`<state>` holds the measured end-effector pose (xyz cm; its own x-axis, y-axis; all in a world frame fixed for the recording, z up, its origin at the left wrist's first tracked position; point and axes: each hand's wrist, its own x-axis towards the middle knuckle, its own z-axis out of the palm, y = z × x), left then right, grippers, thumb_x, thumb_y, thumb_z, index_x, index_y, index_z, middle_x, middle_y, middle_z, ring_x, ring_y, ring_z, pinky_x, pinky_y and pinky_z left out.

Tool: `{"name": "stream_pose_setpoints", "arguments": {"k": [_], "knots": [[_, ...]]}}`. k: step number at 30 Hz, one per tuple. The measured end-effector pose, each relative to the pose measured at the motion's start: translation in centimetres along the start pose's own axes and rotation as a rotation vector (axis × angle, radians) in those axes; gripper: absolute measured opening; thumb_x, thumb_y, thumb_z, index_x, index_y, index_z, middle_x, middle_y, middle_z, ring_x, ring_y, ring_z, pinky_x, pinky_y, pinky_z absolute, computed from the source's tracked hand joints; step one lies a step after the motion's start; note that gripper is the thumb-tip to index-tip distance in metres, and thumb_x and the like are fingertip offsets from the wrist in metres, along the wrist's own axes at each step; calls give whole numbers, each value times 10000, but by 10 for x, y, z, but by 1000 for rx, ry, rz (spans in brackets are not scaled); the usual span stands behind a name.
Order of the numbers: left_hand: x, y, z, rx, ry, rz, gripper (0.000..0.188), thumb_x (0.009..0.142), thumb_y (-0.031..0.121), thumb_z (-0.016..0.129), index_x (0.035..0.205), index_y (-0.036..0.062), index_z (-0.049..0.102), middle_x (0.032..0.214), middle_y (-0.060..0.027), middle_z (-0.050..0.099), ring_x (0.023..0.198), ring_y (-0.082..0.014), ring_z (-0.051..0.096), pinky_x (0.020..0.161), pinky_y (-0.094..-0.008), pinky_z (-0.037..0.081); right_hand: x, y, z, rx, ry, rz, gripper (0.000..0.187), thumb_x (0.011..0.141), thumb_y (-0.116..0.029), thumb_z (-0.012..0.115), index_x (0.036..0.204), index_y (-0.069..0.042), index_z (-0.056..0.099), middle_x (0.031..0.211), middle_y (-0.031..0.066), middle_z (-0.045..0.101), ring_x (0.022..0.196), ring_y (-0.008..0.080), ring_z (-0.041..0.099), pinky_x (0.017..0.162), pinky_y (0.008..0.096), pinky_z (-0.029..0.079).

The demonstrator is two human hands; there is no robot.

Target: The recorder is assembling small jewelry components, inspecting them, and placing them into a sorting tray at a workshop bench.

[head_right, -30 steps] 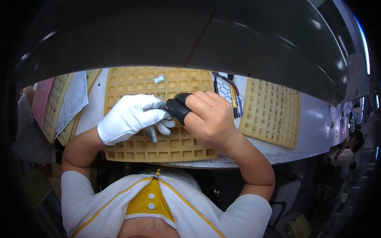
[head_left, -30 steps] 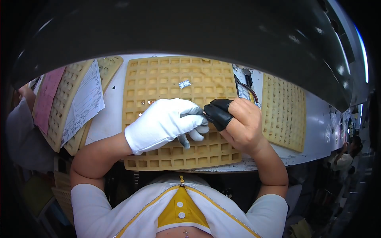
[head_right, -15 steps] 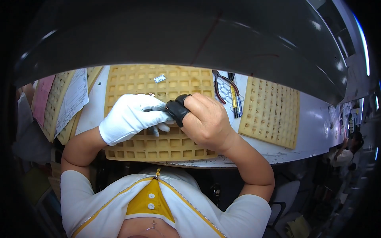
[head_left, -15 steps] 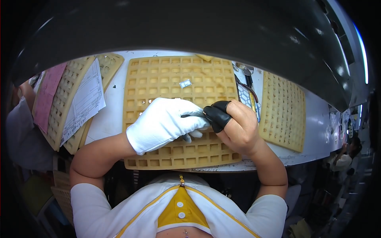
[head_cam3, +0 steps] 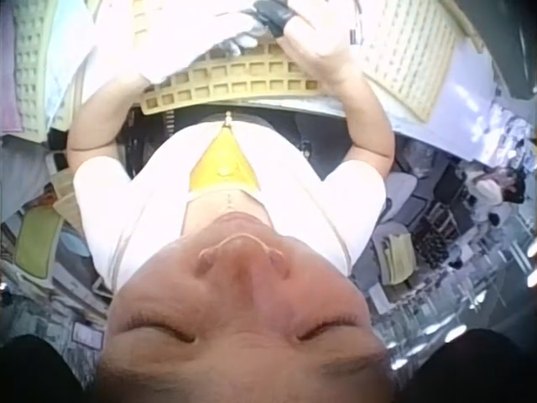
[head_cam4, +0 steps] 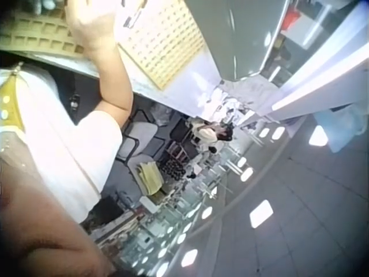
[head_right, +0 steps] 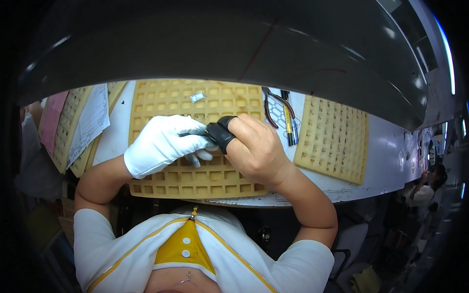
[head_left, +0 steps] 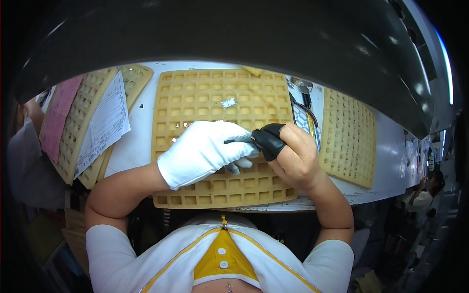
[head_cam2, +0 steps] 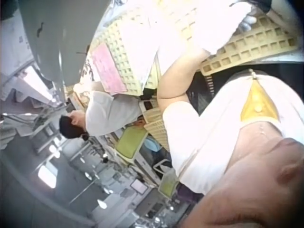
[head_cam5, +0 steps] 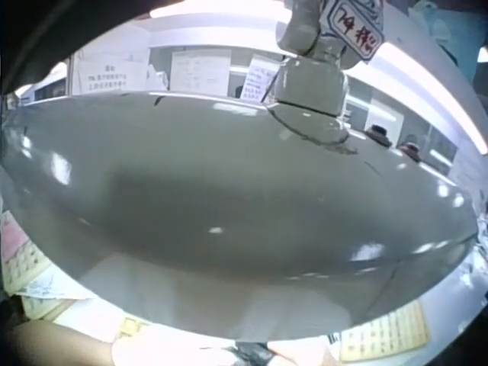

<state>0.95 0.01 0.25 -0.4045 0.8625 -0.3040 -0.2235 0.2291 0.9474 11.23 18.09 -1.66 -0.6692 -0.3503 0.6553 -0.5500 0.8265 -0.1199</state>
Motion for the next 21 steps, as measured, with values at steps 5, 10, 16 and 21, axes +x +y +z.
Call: {"name": "stream_pose_setpoints", "arguments": {"k": [5, 10, 16, 21], "knots": [[0, 5, -1, -64, -45, -13, 240, 892, 121, 579, 1054, -53, 611, 938, -138, 665, 801, -185, 661, 637, -277, 557, 2, 0, -2, 39, 30, 34, 321, 586, 12, 615, 903, 64, 616, 797, 122, 549, 624, 239, 542, 488, 316, 444], [-2, 4, -2, 37, 29, 30, 205, 889, 83, 579, 1042, -47, 624, 859, -122, 672, 723, -163, 659, 632, -265, 551, 3, -1, -3, 177, 75, 173, 283, 638, -7, 673, 913, 43, 637, 803, 111, 571, 617, 219, 557, 502, 312, 439], [-4, 4, -2, 124, 33, 125, 199, 879, 59, 594, 1044, -48, 624, 889, -106, 665, 747, -168, 653, 637, -263, 549, 3, -2, -3, 222, 85, 186, 256, 674, -49, 701, 901, 46, 632, 789, 111, 571, 610, 209, 555, 503, 302, 441], [-5, 2, -2, 178, 62, 136, 194, 865, 74, 612, 1017, -45, 630, 884, -111, 665, 710, -168, 662, 627, -252, 535, 5, -6, -1, 216, 93, 200, 240, 693, -92, 727, 881, 28, 636, 766, 92, 564, 582, 191, 532, 484, 290, 416]]}}
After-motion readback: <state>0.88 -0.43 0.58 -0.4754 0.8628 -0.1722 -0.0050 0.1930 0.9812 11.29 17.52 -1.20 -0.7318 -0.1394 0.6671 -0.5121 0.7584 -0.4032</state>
